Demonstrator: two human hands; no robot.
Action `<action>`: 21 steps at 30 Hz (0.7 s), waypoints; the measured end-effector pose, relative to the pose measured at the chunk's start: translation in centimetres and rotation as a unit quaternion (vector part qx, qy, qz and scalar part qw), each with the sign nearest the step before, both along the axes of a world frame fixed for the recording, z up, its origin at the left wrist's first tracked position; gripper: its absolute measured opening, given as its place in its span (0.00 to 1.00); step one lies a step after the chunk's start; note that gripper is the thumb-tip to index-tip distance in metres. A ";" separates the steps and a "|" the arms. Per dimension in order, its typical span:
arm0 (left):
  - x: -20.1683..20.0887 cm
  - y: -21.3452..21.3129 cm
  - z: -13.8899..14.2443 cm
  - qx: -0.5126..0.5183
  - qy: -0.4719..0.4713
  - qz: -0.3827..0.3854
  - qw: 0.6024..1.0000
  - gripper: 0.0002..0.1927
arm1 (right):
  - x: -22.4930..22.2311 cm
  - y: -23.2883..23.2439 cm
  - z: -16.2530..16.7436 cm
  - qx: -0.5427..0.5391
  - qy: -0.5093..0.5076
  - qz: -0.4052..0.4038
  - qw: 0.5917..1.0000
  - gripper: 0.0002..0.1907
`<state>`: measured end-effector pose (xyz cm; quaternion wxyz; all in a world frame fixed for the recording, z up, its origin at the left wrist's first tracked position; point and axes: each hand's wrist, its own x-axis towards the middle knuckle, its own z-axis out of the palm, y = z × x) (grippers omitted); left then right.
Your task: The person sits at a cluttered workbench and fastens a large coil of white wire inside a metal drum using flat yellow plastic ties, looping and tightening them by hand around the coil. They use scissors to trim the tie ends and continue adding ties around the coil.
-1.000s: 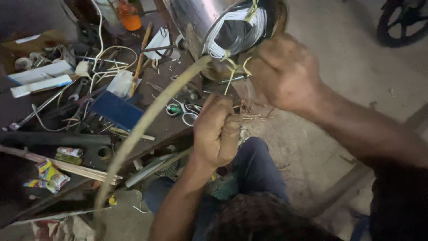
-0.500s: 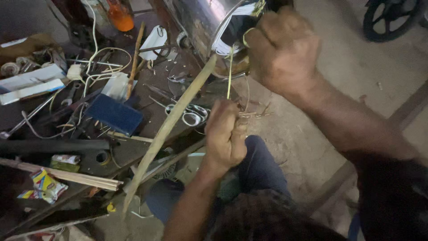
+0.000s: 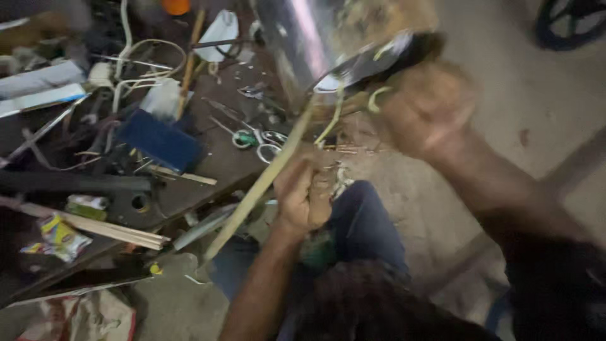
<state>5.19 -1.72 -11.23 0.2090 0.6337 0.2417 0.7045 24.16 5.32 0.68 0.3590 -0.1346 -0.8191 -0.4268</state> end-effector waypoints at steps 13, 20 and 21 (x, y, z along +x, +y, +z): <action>-0.3 2.0 0.3 0.054 0.033 -0.020 0.998 0.10 | -1.0 1.6 0.3 -0.037 0.095 0.043 0.994 0.12; 2.0 1.7 -0.6 0.075 -0.031 -0.042 0.996 0.14 | -1.8 1.9 -2.3 -0.037 0.194 0.039 0.979 0.09; 2.1 1.4 -0.6 0.066 -0.021 -0.045 0.997 0.13 | -1.9 1.9 -2.4 -0.043 0.196 0.027 0.979 0.11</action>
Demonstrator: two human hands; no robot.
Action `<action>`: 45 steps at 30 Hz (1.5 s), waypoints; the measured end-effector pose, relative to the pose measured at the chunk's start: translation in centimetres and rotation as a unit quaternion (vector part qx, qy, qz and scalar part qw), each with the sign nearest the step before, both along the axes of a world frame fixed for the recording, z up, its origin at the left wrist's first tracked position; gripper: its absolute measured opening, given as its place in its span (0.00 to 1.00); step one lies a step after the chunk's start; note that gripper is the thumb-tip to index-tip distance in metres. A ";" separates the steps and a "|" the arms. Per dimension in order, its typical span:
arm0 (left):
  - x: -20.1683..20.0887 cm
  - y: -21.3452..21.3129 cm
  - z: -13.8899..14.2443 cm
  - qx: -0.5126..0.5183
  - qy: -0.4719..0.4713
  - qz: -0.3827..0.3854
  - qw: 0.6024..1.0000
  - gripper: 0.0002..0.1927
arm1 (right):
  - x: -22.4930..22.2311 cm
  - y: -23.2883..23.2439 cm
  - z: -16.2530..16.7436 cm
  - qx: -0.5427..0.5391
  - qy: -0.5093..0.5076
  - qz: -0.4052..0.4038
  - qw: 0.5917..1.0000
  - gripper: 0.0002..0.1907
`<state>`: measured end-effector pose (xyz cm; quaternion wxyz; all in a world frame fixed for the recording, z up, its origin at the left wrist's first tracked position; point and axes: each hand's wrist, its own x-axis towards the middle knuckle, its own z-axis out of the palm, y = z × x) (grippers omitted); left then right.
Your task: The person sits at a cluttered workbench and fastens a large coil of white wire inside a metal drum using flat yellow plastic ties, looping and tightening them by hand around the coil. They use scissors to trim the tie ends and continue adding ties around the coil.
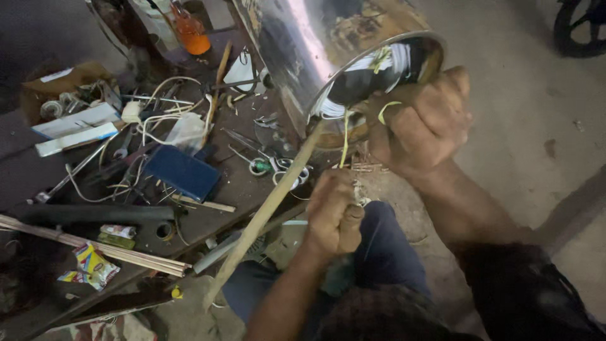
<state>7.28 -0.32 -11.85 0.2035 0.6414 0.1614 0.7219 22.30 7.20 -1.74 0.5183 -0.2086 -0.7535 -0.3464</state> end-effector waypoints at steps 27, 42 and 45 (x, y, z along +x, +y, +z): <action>-2.9 -5.3 6.4 -0.063 0.356 0.165 0.917 0.20 | 2.5 -5.5 -2.4 -0.563 0.113 0.355 0.738 0.08; -3.7 -5.5 7.5 -0.026 0.306 0.151 0.939 0.25 | 1.1 -5.7 -2.7 -0.353 0.071 0.076 0.930 0.22; -4.0 -5.5 7.5 -0.041 0.283 0.120 0.951 0.23 | 0.3 -6.1 -2.3 -0.363 0.121 0.062 0.922 0.25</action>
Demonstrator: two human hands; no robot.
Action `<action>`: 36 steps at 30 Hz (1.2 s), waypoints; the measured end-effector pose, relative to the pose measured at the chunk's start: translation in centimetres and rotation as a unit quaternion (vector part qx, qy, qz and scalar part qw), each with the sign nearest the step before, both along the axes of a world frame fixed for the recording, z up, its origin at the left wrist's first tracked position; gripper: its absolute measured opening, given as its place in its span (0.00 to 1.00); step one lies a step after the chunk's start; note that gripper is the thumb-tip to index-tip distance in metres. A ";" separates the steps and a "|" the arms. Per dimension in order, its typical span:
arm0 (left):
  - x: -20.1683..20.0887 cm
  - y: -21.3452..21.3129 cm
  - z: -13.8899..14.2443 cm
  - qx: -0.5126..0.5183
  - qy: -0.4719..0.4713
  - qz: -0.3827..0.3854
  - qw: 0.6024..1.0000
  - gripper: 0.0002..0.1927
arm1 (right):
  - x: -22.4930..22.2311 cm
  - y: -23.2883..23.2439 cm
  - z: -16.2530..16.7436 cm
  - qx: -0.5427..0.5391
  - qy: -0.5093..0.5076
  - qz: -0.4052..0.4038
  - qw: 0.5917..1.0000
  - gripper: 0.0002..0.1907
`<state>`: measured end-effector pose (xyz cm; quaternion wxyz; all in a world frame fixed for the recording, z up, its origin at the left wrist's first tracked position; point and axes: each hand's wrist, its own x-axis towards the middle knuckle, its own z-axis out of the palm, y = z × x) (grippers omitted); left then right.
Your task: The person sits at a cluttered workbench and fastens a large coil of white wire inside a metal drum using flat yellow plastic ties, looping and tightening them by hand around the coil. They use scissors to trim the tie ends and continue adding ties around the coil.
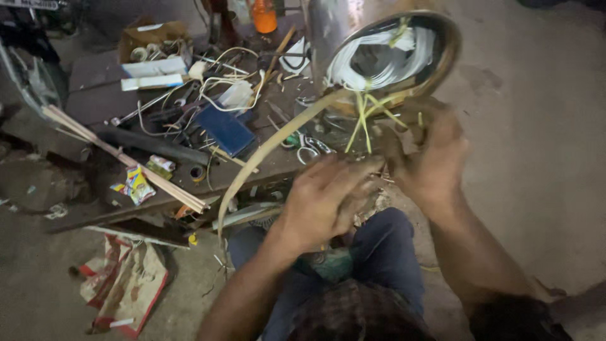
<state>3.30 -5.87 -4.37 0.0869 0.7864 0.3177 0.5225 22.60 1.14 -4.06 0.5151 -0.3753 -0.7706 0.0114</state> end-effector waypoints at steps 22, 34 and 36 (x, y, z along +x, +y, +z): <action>1.3 3.2 -0.2 -0.103 -0.072 0.253 0.959 0.16 | -0.5 0.0 4.4 0.125 -0.177 -0.023 0.976 0.21; 2.6 5.6 -3.7 -0.086 -0.349 0.030 0.933 0.22 | 0.1 2.9 2.0 0.198 -0.121 -0.001 0.973 0.14; 2.5 5.4 -3.7 -0.113 -0.296 0.086 0.945 0.24 | 0.1 3.2 1.7 0.205 -0.103 0.012 0.973 0.14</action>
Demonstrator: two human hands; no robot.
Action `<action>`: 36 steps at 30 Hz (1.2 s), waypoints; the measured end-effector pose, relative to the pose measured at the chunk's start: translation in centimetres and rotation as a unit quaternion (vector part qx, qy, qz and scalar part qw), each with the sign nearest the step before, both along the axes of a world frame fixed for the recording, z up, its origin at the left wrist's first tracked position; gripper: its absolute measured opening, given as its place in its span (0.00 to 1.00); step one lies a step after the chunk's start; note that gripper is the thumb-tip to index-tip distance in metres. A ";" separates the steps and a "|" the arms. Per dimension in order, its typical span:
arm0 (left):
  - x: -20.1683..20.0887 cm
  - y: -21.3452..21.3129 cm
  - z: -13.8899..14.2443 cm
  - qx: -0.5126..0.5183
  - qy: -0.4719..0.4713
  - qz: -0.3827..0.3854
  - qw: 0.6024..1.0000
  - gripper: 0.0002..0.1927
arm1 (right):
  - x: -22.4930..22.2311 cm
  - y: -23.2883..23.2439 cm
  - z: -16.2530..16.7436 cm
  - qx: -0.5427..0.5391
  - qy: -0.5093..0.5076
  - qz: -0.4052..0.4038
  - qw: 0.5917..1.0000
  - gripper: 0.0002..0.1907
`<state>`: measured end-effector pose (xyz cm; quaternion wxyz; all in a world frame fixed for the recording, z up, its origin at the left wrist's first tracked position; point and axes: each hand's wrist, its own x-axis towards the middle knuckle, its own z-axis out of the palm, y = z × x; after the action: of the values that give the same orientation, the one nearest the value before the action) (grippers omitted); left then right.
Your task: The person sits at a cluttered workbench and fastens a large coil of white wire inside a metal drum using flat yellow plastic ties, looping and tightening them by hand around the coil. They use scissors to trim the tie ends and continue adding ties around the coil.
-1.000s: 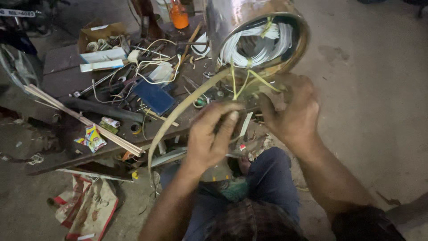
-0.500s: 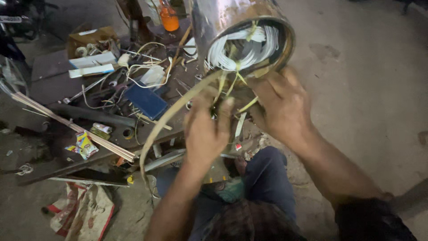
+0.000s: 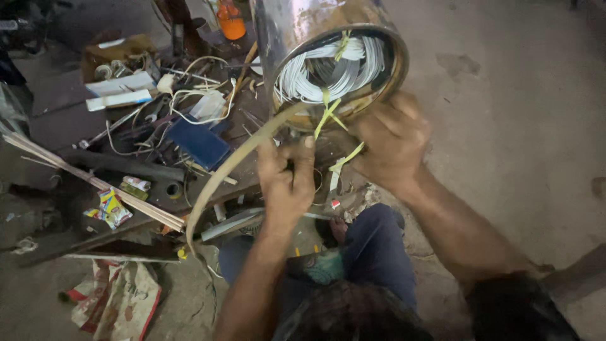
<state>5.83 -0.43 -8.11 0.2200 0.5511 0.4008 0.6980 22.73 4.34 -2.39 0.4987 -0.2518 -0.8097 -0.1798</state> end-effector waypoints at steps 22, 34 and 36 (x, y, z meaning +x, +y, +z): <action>1.9 -0.9 -0.9 0.046 0.105 0.123 0.986 0.12 | 0.1 1.4 1.6 0.098 0.008 -0.025 0.995 0.13; 0.3 -2.7 3.5 -0.022 0.326 0.081 0.942 0.36 | -0.7 3.1 1.5 0.201 0.023 -0.012 0.979 0.10; 0.2 -2.7 4.1 -0.042 0.350 0.089 0.931 0.34 | -0.5 3.1 2.0 0.235 -0.005 -0.033 0.971 0.12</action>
<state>6.03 -3.13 -3.96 0.0252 0.7128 0.5290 0.4598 22.23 7.42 -0.37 0.5337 -0.1535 -0.7384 -0.3825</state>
